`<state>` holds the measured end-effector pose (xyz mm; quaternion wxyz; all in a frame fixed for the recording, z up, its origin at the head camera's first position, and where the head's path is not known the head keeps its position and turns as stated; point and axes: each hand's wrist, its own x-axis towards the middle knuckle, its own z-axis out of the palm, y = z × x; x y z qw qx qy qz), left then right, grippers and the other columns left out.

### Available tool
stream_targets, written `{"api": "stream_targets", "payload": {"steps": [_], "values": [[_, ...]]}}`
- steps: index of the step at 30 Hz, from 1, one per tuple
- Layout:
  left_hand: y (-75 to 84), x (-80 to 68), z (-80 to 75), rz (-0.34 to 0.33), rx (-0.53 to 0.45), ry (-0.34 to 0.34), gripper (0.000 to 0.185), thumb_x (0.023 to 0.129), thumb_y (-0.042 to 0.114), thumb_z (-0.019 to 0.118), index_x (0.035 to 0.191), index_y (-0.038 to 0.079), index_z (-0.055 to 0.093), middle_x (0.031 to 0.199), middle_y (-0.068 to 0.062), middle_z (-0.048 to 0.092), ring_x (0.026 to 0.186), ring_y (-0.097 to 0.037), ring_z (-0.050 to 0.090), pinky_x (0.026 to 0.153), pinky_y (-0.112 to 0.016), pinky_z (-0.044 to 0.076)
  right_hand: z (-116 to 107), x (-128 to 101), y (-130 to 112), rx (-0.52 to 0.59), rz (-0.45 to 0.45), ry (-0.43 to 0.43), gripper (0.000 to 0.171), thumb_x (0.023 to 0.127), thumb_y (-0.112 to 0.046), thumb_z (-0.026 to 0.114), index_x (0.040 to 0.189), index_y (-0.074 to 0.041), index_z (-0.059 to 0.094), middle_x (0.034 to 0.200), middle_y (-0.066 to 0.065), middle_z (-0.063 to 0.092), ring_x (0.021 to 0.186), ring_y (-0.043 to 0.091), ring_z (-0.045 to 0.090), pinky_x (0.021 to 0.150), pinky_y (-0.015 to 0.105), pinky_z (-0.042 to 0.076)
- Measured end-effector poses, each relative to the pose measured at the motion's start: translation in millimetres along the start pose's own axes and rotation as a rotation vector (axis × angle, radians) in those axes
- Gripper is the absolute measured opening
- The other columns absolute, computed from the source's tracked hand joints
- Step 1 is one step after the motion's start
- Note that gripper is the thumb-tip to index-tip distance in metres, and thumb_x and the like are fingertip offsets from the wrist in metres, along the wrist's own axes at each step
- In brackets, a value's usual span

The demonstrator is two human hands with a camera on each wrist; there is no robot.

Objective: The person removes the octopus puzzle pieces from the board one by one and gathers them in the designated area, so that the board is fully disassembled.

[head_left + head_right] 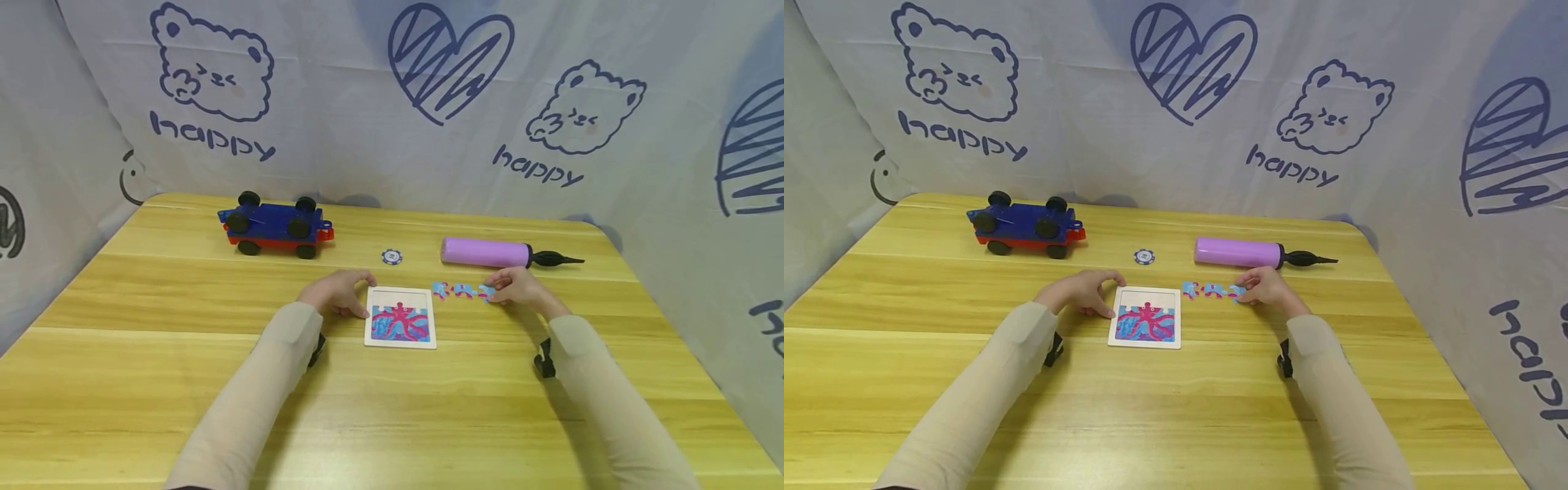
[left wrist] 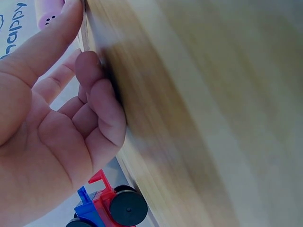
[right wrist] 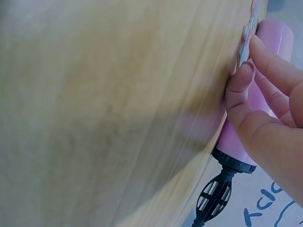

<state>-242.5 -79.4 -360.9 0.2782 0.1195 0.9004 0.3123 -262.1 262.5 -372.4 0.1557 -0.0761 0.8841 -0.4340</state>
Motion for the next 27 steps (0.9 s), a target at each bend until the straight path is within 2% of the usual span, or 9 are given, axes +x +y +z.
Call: {"api": "stream_targets", "payload": {"steps": [9,14,27], "values": [[0.2,-0.1,0.2,0.004,-0.004,0.001,0.054,0.076,0.009,0.071,0.123,0.015,0.046,0.089,-0.011,0.048,0.056,-0.015,0.044,0.048,-0.023,0.038,-1.2,-1.0,-2.8,0.027,-0.035,0.026,0.031,0.077,0.009,0.062,0.103,0.020,0.050,0.071,0.005,0.051,0.057,0.007,0.048,0.053,0.022,0.045],[1.0,-1.4,-0.2,0.002,-0.007,0.002,0.054,0.076,0.009,0.071,0.123,0.015,0.046,0.089,-0.011,0.048,0.056,-0.015,0.044,0.048,-0.023,0.038,-0.2,-1.5,-10.2,0.028,-0.034,0.035,0.028,0.080,0.007,0.059,0.104,0.019,0.050,0.073,0.005,0.052,0.059,0.010,0.049,0.056,0.023,0.045],[1.5,-1.8,0.2,0.003,-0.018,0.000,0.053,0.076,0.009,0.071,0.122,0.015,0.046,0.085,-0.011,0.048,0.055,-0.015,0.043,0.048,-0.022,0.037,21.9,4.2,-38.5,-0.019,-0.071,0.035,0.027,0.082,-0.003,0.061,0.103,0.013,0.054,0.080,0.007,0.054,0.069,0.013,0.049,0.064,0.027,0.044]]}}
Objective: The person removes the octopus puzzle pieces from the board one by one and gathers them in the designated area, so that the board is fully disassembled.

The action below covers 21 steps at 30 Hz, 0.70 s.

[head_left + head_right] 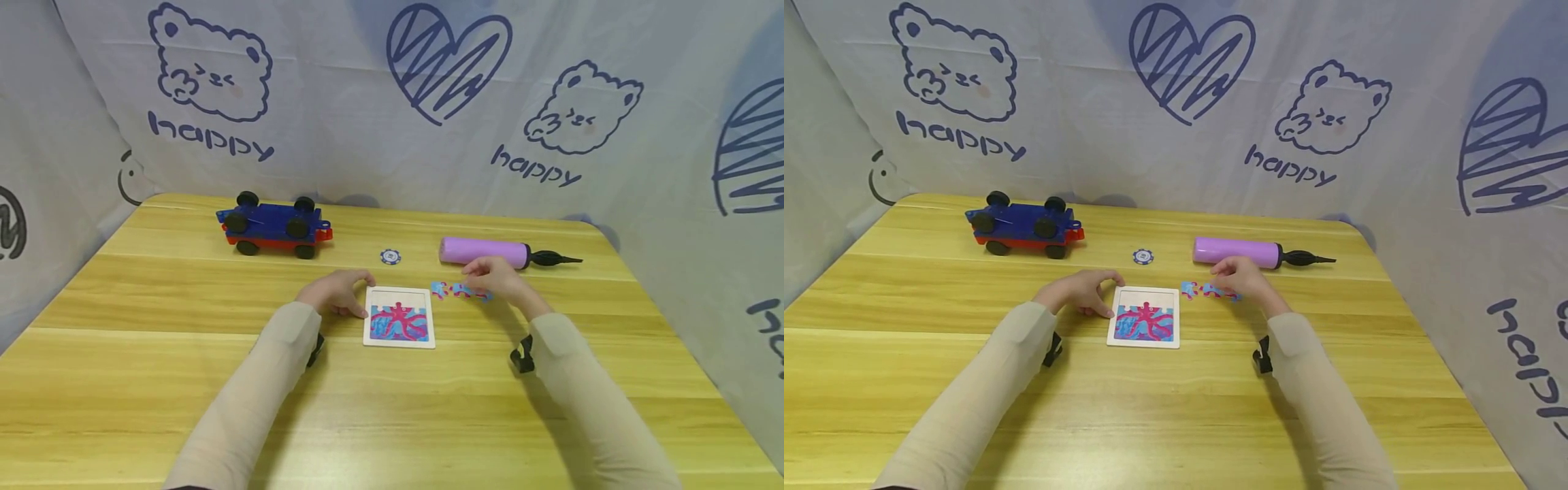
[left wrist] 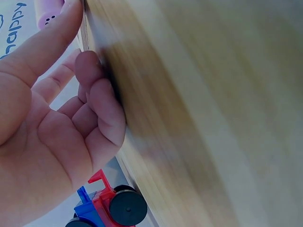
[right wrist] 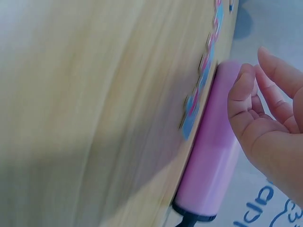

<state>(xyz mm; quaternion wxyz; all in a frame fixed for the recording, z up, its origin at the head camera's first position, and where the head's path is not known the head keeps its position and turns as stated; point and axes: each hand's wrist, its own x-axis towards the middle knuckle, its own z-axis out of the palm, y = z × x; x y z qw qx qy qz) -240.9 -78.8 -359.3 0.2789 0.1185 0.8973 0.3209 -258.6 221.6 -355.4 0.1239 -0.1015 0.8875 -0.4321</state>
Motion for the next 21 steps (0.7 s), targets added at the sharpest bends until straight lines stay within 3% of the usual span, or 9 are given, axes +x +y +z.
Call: {"api": "stream_targets", "payload": {"steps": [5,13,21], "values": [[-0.1,0.3,-0.3,-0.006,-0.019,-0.002,0.053,0.076,0.009,0.071,0.122,0.015,0.046,0.083,-0.011,0.047,0.054,-0.015,0.042,0.047,-0.022,0.036,11.0,3.1,-8.0,0.029,-0.029,-0.014,0.026,0.082,-0.002,0.061,0.102,0.013,0.054,0.082,0.008,0.055,0.069,0.014,0.050,0.065,0.030,0.045],[-0.9,2.0,-0.4,-0.013,-0.018,0.003,0.053,0.076,0.009,0.072,0.121,0.016,0.046,0.081,-0.010,0.047,0.053,-0.014,0.042,0.047,-0.022,0.035,31.3,5.4,-23.3,0.097,-0.099,-0.062,0.022,0.082,-0.001,0.061,0.099,0.013,0.056,0.071,0.007,0.056,0.057,0.015,0.048,0.050,0.026,0.040],[-0.4,0.3,-0.5,-0.004,-0.003,0.004,0.054,0.075,0.009,0.072,0.122,0.015,0.046,0.081,-0.010,0.048,0.054,-0.015,0.043,0.048,-0.023,0.037,54.5,7.9,-40.4,0.086,-0.111,-0.109,0.024,0.080,0.000,0.064,0.098,0.014,0.057,0.076,0.007,0.060,0.064,0.013,0.053,0.062,0.030,0.048]]}}
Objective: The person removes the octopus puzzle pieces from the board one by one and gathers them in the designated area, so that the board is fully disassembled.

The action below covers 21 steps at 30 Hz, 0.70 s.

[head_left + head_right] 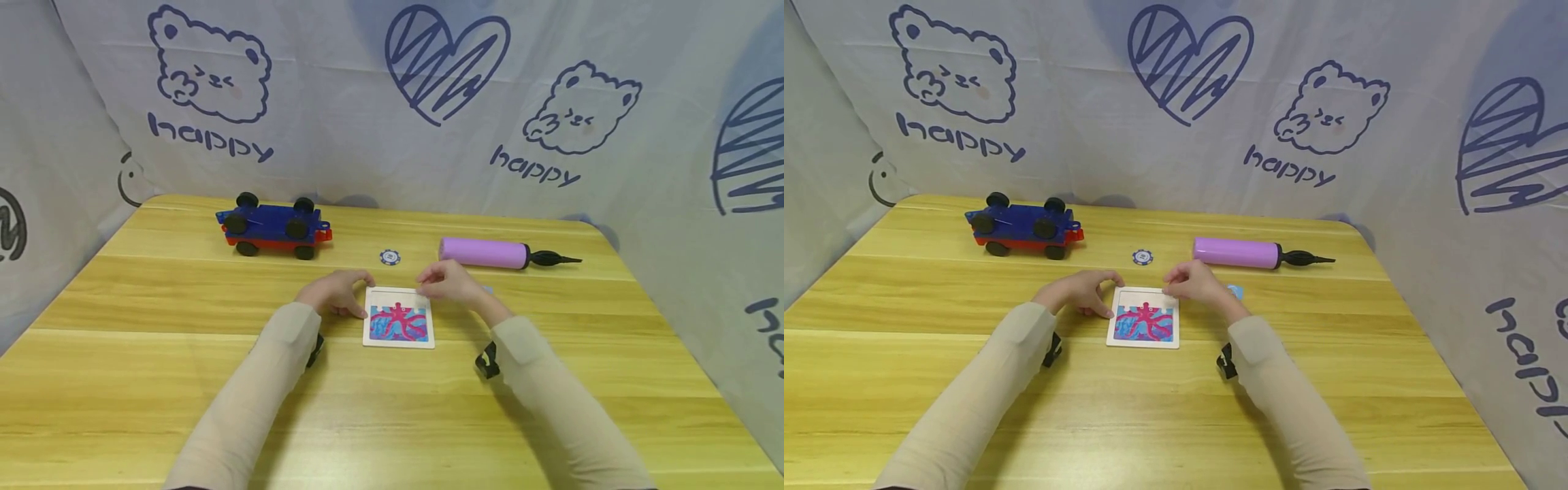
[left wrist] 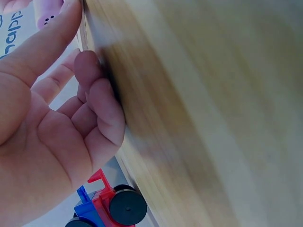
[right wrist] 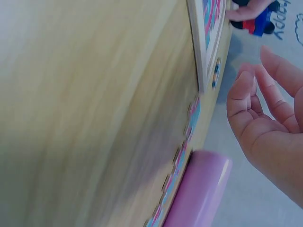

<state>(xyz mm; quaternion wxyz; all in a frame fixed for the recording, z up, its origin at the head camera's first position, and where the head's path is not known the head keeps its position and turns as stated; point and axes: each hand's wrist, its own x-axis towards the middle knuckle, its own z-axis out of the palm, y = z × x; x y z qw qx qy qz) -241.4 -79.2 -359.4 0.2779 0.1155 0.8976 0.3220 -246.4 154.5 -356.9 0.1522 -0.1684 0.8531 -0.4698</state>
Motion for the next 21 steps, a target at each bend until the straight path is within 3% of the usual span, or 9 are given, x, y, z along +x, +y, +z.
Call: {"api": "stream_targets", "payload": {"steps": [12,21], "values": [[-0.4,-0.2,-0.4,-0.004,0.001,-0.007,0.053,0.076,0.011,0.071,0.122,0.016,0.046,0.081,-0.009,0.048,0.054,-0.015,0.043,0.047,-0.023,0.037,27.5,6.9,-14.1,-0.013,0.020,-0.145,0.028,0.078,0.001,0.065,0.104,0.009,0.058,0.078,0.010,0.060,0.059,0.015,0.053,0.058,0.029,0.048],[1.0,-1.2,-0.9,-0.011,0.001,-0.012,0.053,0.077,0.011,0.071,0.123,0.016,0.045,0.080,-0.009,0.048,0.053,-0.014,0.042,0.047,-0.022,0.036,37.6,8.2,-17.6,-0.063,0.059,-0.218,0.036,0.076,0.001,0.068,0.110,0.006,0.058,0.073,0.005,0.056,0.055,0.011,0.051,0.054,0.025,0.048]]}}
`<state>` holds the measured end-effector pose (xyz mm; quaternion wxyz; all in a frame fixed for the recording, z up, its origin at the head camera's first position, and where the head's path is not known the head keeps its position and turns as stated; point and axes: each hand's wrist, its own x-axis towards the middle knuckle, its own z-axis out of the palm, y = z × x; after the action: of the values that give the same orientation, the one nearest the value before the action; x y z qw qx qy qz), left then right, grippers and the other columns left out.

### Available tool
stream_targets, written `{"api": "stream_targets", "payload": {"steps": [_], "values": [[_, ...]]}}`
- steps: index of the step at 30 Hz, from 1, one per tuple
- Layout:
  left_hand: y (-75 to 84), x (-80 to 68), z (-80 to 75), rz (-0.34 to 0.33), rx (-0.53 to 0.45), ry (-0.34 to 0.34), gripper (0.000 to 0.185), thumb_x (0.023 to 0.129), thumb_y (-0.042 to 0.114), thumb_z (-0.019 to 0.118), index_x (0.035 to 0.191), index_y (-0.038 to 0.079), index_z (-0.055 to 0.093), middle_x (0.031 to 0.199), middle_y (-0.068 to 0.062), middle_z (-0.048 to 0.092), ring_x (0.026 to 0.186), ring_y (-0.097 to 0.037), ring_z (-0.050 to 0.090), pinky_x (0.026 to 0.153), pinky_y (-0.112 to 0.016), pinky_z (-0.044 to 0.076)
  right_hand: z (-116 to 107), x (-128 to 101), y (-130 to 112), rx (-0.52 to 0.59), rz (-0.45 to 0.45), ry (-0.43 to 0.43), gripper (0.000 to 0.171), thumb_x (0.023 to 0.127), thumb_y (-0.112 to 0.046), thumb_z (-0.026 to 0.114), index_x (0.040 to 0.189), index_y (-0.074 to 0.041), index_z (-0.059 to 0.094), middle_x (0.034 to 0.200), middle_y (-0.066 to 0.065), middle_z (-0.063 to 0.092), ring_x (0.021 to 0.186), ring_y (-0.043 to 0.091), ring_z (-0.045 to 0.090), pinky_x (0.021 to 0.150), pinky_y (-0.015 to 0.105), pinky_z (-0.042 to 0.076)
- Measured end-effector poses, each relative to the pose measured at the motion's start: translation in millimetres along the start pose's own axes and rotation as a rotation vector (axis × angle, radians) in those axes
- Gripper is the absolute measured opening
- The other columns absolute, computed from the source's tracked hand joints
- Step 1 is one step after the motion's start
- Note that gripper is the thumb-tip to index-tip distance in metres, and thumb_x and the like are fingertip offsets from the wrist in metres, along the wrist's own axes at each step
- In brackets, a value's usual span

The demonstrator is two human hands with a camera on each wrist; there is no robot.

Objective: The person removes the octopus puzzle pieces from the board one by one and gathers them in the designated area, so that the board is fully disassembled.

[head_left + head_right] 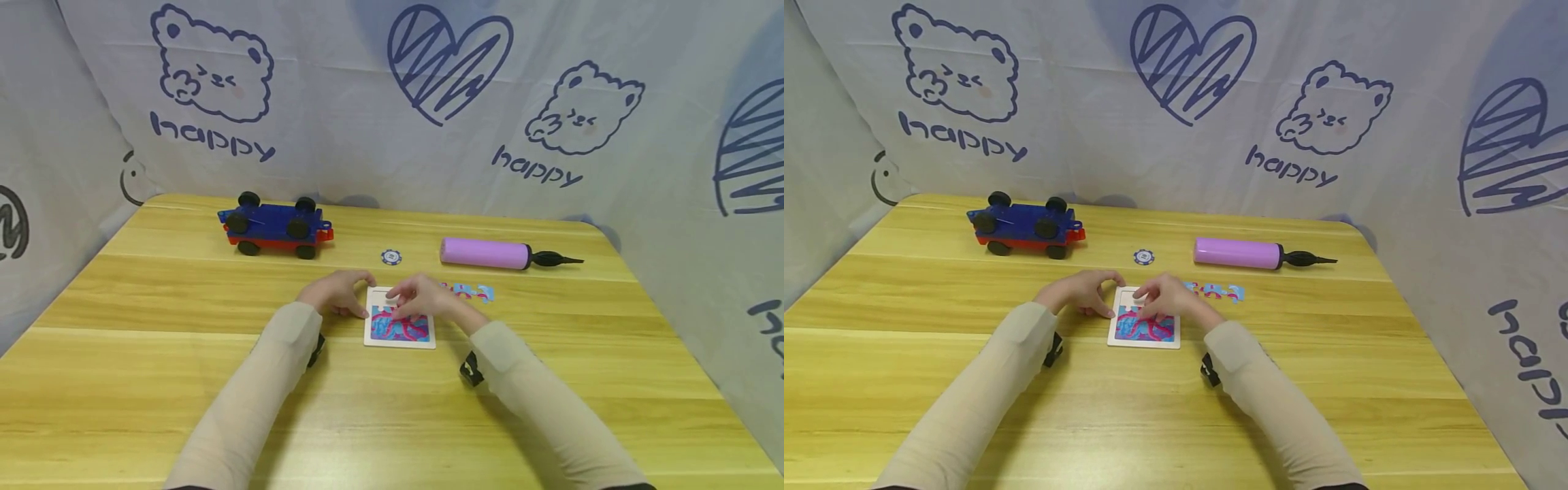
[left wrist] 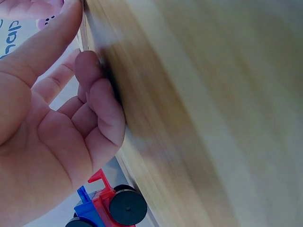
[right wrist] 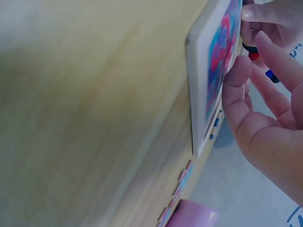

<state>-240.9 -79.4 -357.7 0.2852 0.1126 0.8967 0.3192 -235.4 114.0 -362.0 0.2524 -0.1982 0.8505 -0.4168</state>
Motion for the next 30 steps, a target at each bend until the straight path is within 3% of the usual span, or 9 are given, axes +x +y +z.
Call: {"api": "stream_targets", "payload": {"steps": [11,21,30], "values": [[0.1,-0.2,-0.1,0.007,0.006,-0.001,0.054,0.076,0.010,0.071,0.123,0.015,0.045,0.082,-0.009,0.049,0.055,-0.015,0.044,0.049,-0.023,0.038,2.7,2.0,4.3,-0.025,-0.011,-0.038,0.036,0.075,0.005,0.067,0.110,0.008,0.058,0.070,0.004,0.051,0.053,0.008,0.049,0.053,0.022,0.047],[0.3,0.9,-0.2,-0.004,-0.007,-0.007,0.054,0.076,0.010,0.071,0.123,0.015,0.045,0.083,-0.010,0.049,0.054,-0.015,0.044,0.049,-0.024,0.039,7.7,3.0,5.1,-0.081,-0.038,0.009,0.033,0.072,0.005,0.070,0.104,0.004,0.063,0.067,0.002,0.049,0.052,0.007,0.043,0.049,0.017,0.039],[1.4,-0.1,-0.4,-0.009,0.000,-0.005,0.055,0.076,0.010,0.071,0.123,0.015,0.045,0.084,-0.010,0.049,0.055,-0.015,0.045,0.049,-0.024,0.039,7.8,4.8,7.1,-0.099,-0.053,0.013,0.027,0.072,0.004,0.070,0.098,0.000,0.067,0.069,0.004,0.051,0.059,0.011,0.042,0.051,0.020,0.038]]}}
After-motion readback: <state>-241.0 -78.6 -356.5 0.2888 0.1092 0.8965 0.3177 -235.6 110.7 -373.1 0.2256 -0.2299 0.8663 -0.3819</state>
